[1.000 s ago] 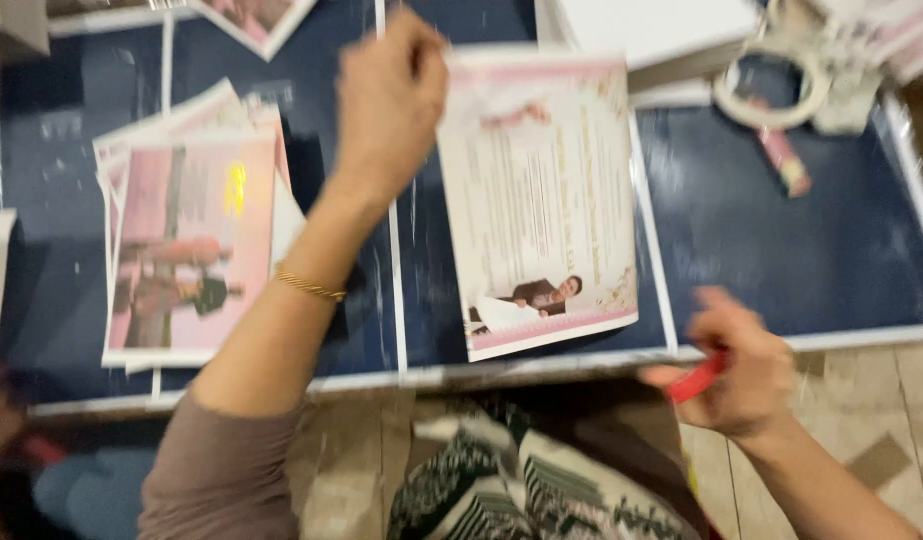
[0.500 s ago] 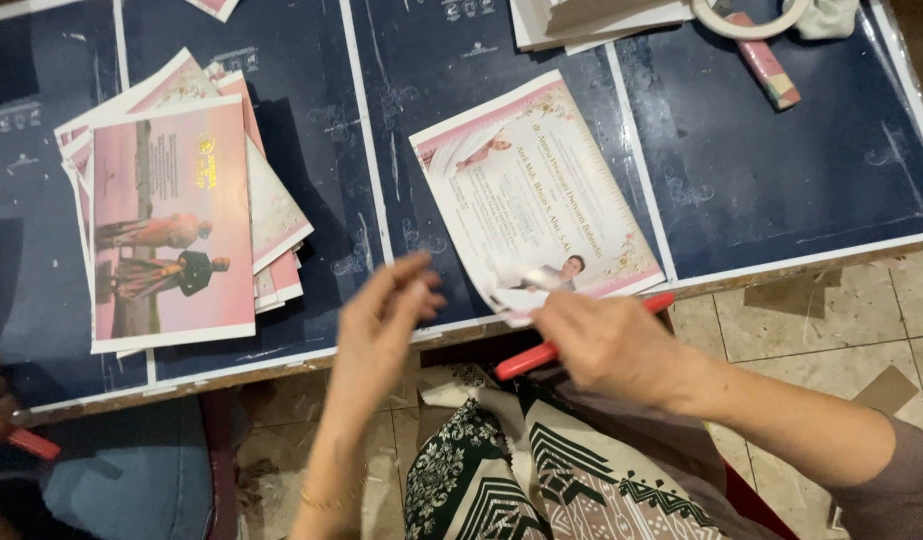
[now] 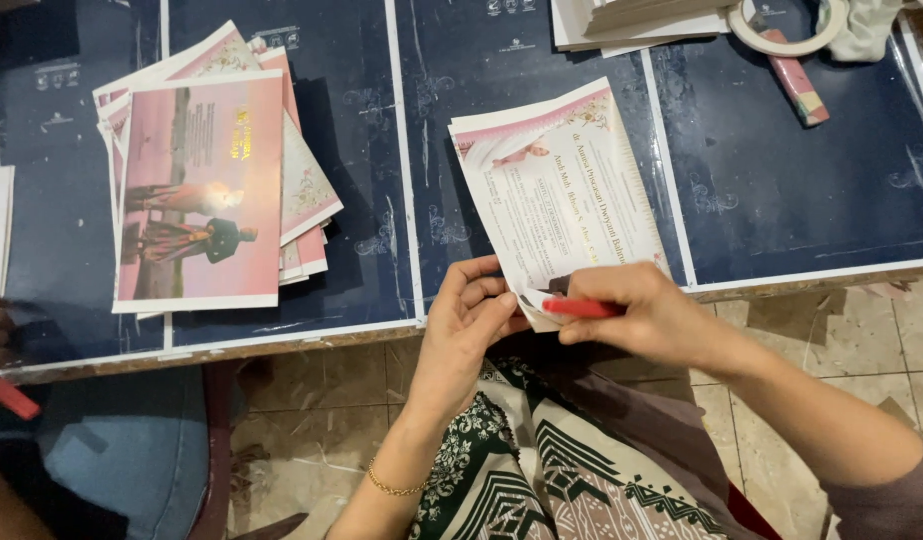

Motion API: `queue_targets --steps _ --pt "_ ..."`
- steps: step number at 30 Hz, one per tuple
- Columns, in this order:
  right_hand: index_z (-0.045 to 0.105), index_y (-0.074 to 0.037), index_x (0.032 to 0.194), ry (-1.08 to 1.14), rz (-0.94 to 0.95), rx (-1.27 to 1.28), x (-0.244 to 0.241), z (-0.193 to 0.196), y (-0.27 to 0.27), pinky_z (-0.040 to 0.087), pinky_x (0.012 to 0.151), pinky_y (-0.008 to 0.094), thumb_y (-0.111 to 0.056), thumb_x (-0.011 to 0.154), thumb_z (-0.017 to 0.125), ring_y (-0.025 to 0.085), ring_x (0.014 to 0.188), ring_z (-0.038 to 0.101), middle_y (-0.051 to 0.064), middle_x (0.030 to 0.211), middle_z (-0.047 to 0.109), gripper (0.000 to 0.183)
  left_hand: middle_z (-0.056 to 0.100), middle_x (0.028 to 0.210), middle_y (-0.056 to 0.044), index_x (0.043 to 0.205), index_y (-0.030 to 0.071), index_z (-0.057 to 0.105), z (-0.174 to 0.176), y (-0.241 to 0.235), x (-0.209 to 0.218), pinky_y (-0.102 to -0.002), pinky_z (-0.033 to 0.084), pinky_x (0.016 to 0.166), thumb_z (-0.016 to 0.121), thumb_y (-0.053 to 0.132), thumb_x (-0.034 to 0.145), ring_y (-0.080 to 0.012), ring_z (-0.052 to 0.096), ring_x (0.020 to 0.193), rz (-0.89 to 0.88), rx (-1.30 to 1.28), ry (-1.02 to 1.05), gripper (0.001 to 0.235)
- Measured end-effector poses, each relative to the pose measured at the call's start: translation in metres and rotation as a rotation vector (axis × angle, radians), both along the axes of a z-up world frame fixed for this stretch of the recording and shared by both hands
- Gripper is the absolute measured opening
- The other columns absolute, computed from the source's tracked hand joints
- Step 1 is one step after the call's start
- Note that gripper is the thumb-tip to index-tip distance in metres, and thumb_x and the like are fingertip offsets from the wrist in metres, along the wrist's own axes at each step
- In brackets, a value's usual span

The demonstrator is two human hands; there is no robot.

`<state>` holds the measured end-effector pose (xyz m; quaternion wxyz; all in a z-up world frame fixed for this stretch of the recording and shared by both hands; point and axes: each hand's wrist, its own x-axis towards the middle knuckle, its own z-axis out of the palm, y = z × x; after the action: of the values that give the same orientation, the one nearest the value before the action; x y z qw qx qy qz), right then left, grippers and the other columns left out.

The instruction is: The person places a printed invitation sheet onto a blank booklet, folds the booklet closed, and then uses a red tool to press along the spine. They repeat this process for multiple booklets, stacking the finished items on the table.

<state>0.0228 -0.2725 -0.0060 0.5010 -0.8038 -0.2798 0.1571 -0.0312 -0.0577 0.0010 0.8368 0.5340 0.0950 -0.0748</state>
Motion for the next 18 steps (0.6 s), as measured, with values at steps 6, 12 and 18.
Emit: queue_targets --steps 6,12,18 --pt "0.075 -0.001 0.07 0.345 -0.177 0.108 0.018 0.028 -0.015 0.046 0.045 0.025 -0.011 0.071 0.085 0.013 0.046 0.056 0.008 0.047 0.061 0.014 0.064 0.093 -0.017 0.132 -0.002 0.048 0.002 0.006 0.001 -0.033 0.062 0.074 0.059 -0.001 0.089 -0.0177 0.063 0.082 -0.026 0.117 0.018 0.045" --pt "0.046 -0.011 0.082 0.347 -0.664 0.463 0.021 0.024 -0.136 0.02 0.042 0.017 -0.003 0.088 0.063 0.003 0.048 0.032 0.008 0.07 0.05 0.019 0.066 0.087 -0.007 0.125 0.007 0.058 0.027 0.034 0.005 -0.024 0.054 0.068 0.061 0.005 0.086 -0.0132 0.064 0.073 0.021 0.491 0.101 0.04" --pt "0.068 -0.01 0.117 -0.118 -0.785 -0.615 0.029 -0.003 -0.222 0.035 0.056 0.034 -0.03 0.097 0.071 0.022 0.065 0.049 0.007 0.079 0.059 0.028 0.061 0.082 -0.004 0.132 0.005 0.056 0.024 0.042 0.01 -0.027 0.053 0.07 0.056 0.01 0.089 -0.0129 0.062 0.063 -0.027 0.575 0.148 0.043"
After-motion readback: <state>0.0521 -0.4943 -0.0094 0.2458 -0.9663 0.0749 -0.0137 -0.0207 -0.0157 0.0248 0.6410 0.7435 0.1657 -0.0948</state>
